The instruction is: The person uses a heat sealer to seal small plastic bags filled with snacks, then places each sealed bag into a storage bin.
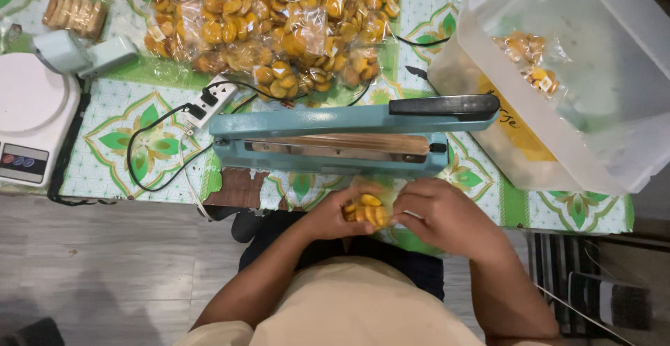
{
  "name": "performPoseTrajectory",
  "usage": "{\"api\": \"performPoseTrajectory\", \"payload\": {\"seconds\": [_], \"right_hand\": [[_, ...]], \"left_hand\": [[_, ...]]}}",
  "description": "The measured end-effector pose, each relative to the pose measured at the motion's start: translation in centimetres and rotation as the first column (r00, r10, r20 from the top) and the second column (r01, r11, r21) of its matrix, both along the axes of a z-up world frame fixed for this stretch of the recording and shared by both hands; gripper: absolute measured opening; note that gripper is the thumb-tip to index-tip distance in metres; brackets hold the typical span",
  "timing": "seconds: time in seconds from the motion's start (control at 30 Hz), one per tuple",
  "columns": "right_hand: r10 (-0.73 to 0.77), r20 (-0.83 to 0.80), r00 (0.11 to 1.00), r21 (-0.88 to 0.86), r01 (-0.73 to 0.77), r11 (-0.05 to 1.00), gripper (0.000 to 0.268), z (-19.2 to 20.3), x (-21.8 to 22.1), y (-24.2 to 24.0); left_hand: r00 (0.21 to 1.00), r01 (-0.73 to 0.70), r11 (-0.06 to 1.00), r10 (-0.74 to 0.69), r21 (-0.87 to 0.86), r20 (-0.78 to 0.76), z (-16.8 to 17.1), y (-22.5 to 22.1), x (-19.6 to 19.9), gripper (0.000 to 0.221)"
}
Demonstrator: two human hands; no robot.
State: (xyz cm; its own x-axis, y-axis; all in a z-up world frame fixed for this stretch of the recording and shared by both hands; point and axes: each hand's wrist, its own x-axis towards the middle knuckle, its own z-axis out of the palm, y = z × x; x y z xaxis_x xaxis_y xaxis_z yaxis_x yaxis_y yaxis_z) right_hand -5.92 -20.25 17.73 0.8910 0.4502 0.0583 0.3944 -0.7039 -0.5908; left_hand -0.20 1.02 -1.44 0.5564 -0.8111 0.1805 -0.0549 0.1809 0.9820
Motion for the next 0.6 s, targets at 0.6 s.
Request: {"api": "performPoseTrajectory", "payload": {"seconds": [0.6], "right_hand": [[-0.561, -0.089, 0.823, 0.38, 0.549, 0.744, 0.02, -9.8, -1.1, 1.4]], "left_hand": [[0.931, -0.322, 0.939, 0.29, -0.121, -0.222, 1.0, -1.5, -0.1, 0.073]]}}
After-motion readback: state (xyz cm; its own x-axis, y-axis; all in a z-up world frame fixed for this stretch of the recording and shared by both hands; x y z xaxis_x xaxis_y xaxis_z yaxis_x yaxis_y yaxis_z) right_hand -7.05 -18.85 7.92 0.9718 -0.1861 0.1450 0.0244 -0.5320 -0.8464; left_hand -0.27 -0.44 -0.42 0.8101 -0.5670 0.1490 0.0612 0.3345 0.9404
